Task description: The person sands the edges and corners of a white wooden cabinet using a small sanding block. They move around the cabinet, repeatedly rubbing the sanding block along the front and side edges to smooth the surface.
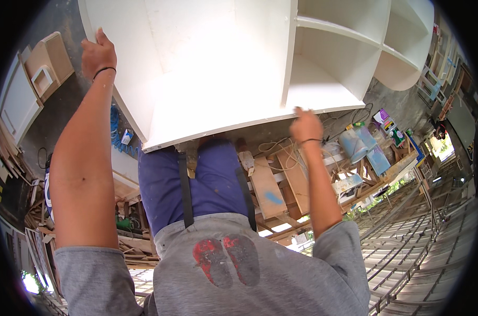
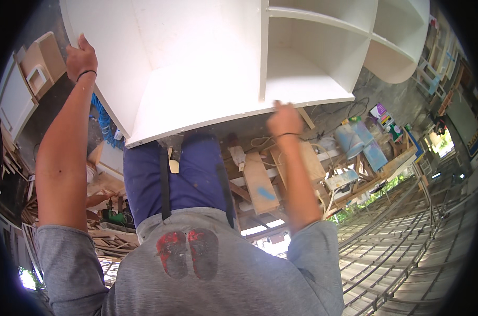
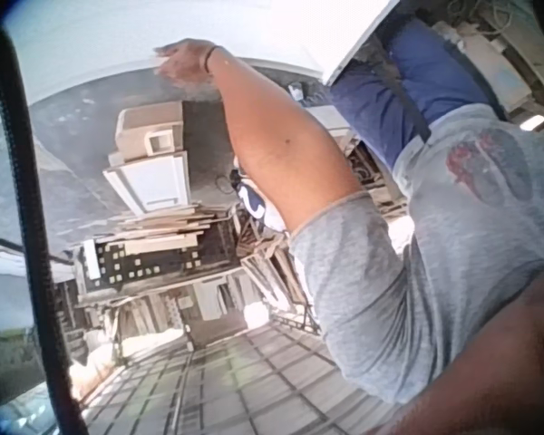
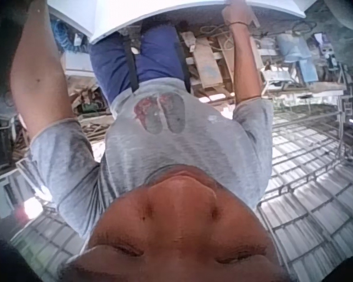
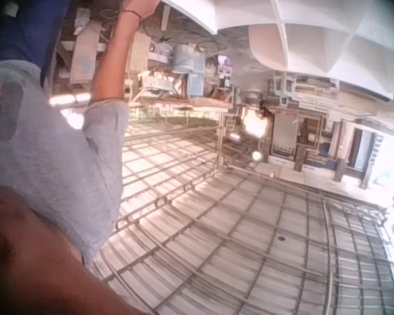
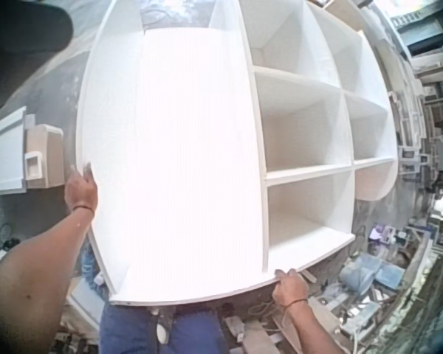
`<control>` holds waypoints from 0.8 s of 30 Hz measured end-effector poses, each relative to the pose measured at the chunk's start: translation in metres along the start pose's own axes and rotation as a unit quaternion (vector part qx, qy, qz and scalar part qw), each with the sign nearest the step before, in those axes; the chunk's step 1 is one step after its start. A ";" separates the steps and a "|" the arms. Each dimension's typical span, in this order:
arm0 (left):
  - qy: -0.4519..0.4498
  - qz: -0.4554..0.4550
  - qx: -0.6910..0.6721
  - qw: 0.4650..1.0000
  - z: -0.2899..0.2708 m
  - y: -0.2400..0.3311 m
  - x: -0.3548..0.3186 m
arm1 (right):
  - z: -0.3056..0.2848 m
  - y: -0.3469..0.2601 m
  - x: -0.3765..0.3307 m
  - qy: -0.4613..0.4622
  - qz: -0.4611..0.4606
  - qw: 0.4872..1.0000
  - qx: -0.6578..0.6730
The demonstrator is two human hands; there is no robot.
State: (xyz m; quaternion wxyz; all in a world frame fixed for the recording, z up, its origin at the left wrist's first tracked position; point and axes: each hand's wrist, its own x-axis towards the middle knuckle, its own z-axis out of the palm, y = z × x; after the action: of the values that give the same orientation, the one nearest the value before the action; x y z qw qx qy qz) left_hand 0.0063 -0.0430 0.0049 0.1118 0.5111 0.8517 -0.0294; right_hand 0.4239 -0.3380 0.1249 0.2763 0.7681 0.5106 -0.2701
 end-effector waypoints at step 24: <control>0.010 0.006 -0.011 1.000 -0.004 -0.004 -0.003 | -0.010 -0.022 -0.005 0.059 0.004 0.998 0.030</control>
State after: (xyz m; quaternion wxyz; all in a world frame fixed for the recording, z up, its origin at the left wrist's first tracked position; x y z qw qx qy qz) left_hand 0.0041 -0.0470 0.0093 0.1086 0.5150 0.8501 -0.0142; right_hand 0.4032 -0.3268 0.1326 0.2233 0.7927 0.5149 -0.2382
